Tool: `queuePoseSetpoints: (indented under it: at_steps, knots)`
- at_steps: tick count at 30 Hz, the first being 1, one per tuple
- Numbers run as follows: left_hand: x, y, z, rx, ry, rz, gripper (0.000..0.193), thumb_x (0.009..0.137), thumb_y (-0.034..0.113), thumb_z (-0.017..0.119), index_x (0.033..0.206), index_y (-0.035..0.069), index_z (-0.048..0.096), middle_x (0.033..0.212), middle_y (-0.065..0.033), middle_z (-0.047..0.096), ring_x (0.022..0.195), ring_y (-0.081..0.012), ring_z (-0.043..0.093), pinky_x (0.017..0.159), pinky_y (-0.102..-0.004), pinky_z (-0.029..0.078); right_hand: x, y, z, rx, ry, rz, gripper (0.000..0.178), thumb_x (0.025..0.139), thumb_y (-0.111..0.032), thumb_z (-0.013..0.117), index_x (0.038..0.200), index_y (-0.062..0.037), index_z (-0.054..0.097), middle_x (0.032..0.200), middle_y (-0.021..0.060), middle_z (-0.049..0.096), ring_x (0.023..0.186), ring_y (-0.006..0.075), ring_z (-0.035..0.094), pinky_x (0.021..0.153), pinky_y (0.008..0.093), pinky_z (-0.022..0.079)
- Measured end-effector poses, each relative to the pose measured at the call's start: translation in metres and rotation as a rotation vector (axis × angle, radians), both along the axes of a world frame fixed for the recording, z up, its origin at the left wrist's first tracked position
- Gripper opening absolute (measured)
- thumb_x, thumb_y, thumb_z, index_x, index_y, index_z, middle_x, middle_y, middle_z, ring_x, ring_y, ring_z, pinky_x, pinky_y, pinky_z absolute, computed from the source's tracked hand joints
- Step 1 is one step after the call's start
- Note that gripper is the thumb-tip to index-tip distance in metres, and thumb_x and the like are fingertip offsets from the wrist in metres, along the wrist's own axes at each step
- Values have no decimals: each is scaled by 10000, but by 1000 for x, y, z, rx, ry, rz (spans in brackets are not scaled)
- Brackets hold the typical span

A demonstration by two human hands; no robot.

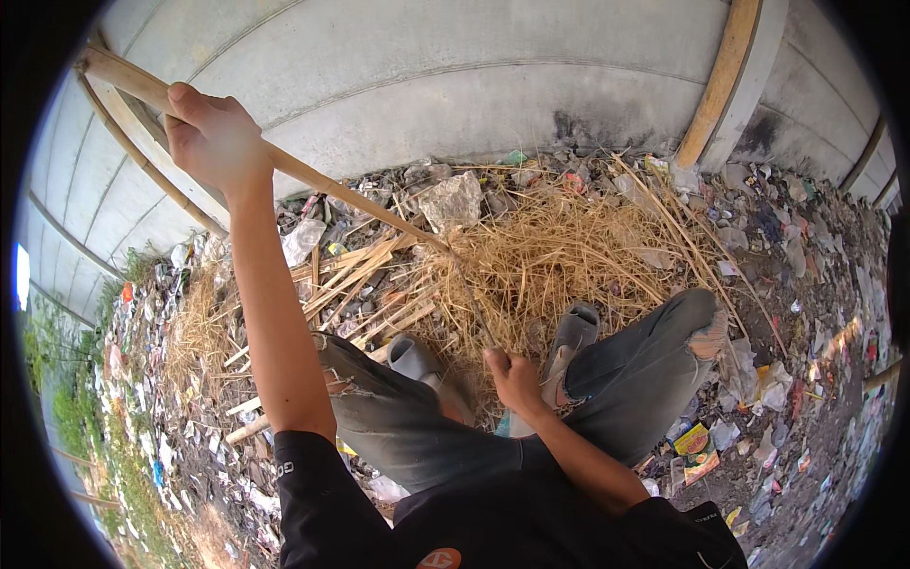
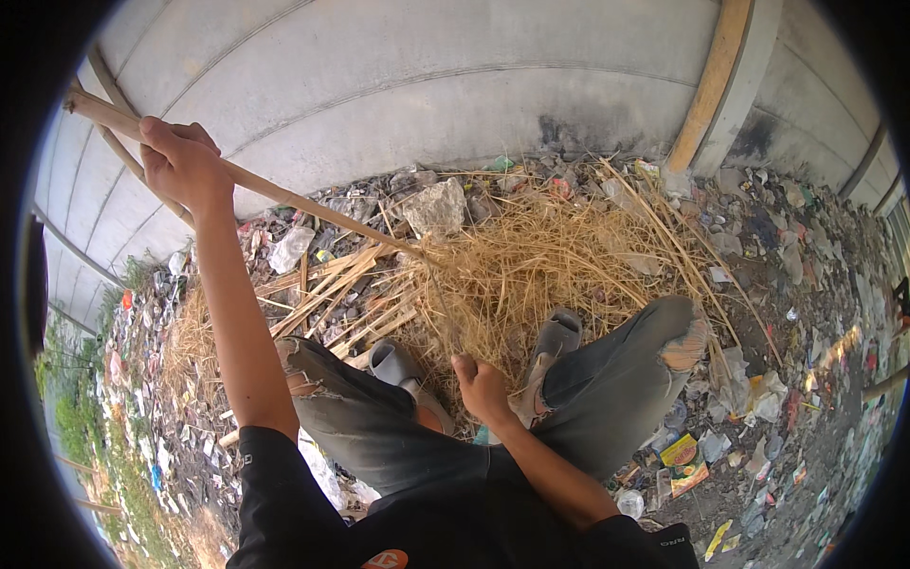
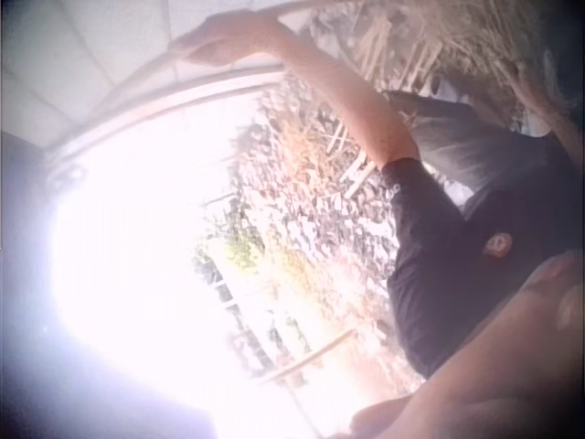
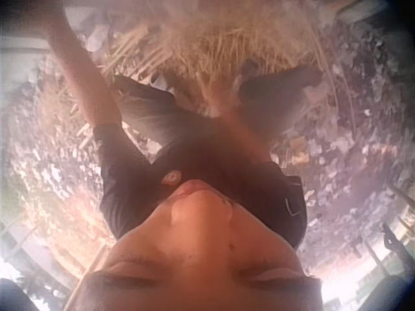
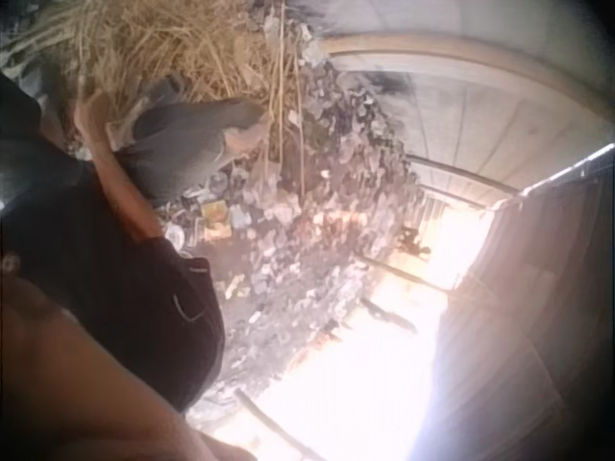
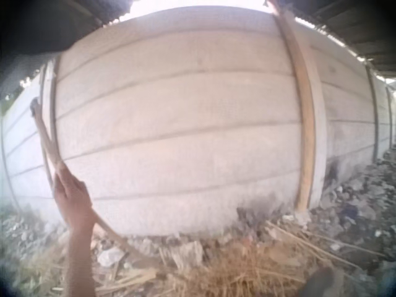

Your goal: The person sits on the ground and uses a large knife to split a long bamboo pole into thin strips. They hold the pole vertically and repeatedly strike it with the knife to separate the fibers, creating a pile of bamboo strips.

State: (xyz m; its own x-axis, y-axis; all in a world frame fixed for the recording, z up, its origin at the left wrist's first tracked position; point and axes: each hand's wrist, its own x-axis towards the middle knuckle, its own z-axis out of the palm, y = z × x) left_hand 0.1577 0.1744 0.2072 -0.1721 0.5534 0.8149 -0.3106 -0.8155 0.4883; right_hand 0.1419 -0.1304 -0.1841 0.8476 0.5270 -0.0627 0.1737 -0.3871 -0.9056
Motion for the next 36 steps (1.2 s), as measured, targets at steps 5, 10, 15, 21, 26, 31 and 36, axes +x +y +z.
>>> queuePoseSetpoints:
  at_steps: [5, 10, 15, 21, 26, 31, 36]
  knots:
    - [-19, -26, 48, 72, -116, -148, 438, 1039, 431, 534, 774, 105, 411, 478, 7, 428, 409, -76, 426, 389, -217, 317, -11, 11, 56, 266, 639, -25, 597, 998, -545, 537, 741, -7, 564, 548, 50, 505, 443, 180, 531, 467, 375, 445]
    - [-28, -54, 67, 79, -118, -83, 456, 1056, 427, 485, 744, 108, 390, 462, -1, 401, 405, -81, 395, 399, -233, 313, 5, -2, 97, 430, 1091, -33, 520, 1003, -503, 568, 691, -92, 501, 581, -11, 473, 428, 115, 451, 456, 318, 435]
    - [-40, -65, 79, 99, -168, -82, 427, 1067, 402, 459, 764, 111, 381, 461, -3, 391, 405, -87, 377, 405, -248, 316, -2, -18, 115, 247, 24, 32, 486, 987, -453, 607, 853, 13, 619, 672, 155, 633, 514, 284, 598, 509, 401, 449]
    - [-37, -66, 69, 36, -162, -59, 393, 1069, 347, 450, 760, 115, 375, 515, -9, 413, 422, -104, 366, 417, -253, 333, -34, 8, 217, 583, -189, 178, 396, 978, -364, 659, 844, 3, 591, 606, 125, 564, 517, 224, 558, 520, 371, 447]
    - [-111, -80, 128, 90, -255, -35, 339, 1050, 234, 448, 753, 102, 351, 577, -13, 363, 483, -120, 371, 475, -287, 310, 19, 34, 101, 220, -182, 49, 487, 1029, -456, 524, 920, 0, 657, 628, 146, 608, 569, 350, 629, 538, 426, 485]
    - [-119, -66, 128, 37, -216, 90, 326, 1042, 203, 438, 752, 85, 349, 569, -31, 346, 495, -162, 379, 498, -304, 298, 74, 20, 38, -21, -202, -64, 557, 1024, -495, 499, 881, 11, 682, 681, 218, 646, 648, 405, 658, 591, 480, 514]
    - [-124, -49, 130, 3, -327, 21, 297, 1021, 201, 418, 757, 90, 342, 562, -43, 331, 487, -173, 379, 490, -318, 324, 47, 20, 109, 253, -137, -45, 467, 1002, -431, 572, 912, 19, 657, 679, 230, 644, 683, 449, 658, 599, 499, 515]
